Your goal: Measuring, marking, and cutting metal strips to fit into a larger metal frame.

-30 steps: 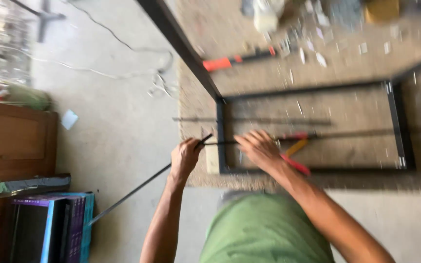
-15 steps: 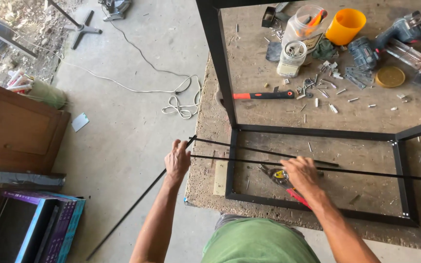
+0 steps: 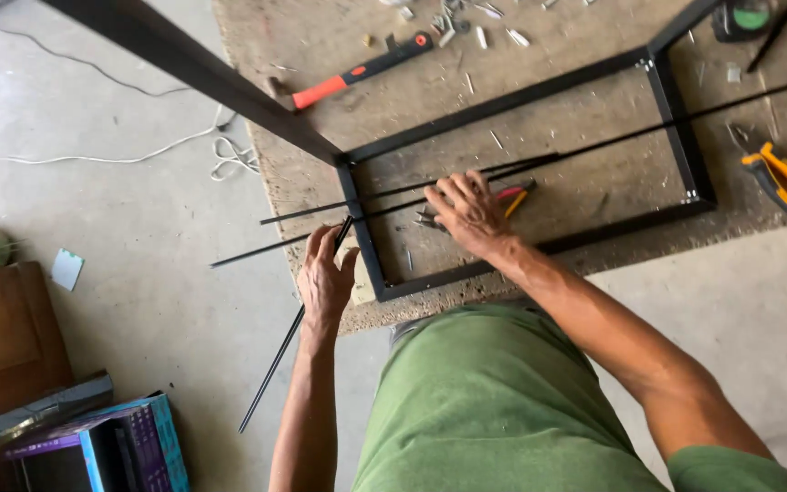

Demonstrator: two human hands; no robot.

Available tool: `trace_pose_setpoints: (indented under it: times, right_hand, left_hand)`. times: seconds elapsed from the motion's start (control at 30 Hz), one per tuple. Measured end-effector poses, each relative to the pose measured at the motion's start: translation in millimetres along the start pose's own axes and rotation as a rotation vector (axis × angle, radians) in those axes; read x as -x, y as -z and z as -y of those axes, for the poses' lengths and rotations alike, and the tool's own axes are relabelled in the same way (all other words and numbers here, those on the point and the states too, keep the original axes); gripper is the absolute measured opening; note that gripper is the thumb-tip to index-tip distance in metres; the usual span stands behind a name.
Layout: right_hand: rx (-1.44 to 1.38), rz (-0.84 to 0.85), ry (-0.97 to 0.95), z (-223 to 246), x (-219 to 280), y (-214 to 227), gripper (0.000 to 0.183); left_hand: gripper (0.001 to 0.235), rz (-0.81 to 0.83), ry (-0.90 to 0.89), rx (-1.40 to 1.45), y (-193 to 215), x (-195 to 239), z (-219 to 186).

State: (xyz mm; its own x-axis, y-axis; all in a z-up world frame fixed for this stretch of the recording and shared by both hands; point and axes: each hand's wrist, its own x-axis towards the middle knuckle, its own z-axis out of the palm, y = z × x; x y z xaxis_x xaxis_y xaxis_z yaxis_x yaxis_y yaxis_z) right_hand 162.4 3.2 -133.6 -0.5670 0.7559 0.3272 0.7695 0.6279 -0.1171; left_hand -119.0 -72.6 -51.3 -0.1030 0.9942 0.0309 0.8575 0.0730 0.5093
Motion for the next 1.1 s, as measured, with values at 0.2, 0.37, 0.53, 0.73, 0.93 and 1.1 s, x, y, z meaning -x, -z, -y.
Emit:
trace_pose_setpoints:
  times: [0.2, 0.37, 0.53, 0.73, 0.93, 1.1]
  right_hand:
    - [-0.005, -0.284, -0.161, -63.4, 57.8, 46.9, 0.048]
    - [0.006, -0.327, -0.387, -103.3, 122.1, 82.5, 0.029]
    - [-0.047, -0.288, -0.439, -101.6, 170.0, 43.4, 0.021]
    - [-0.163, -0.249, -0.487, -54.6, 153.8, 59.4, 0.018]
    - [-0.109, -0.403, -0.653, -110.7, 202.6, 48.1, 0.013]
    - [0.373, -0.374, -0.947, -210.0, 240.9, 120.7, 0.054]
  left_hand:
    - [0.035, -0.095, -0.056, -0.009, -8.6, -6.9, -17.4]
    - [0.040, -0.145, -0.080, -0.082, -19.8, -16.9, -20.6]
    - [0.056, -0.135, -0.126, -0.136, -20.0, -35.7, -48.2]
    - [0.055, -0.033, -0.223, -0.084, -32.8, -51.5, -59.7]
    - [0.053, 0.080, -0.180, -0.032, -43.3, -62.3, -59.0]
    - [0.046, 0.080, -0.286, -0.071, -43.1, -63.7, -61.8]
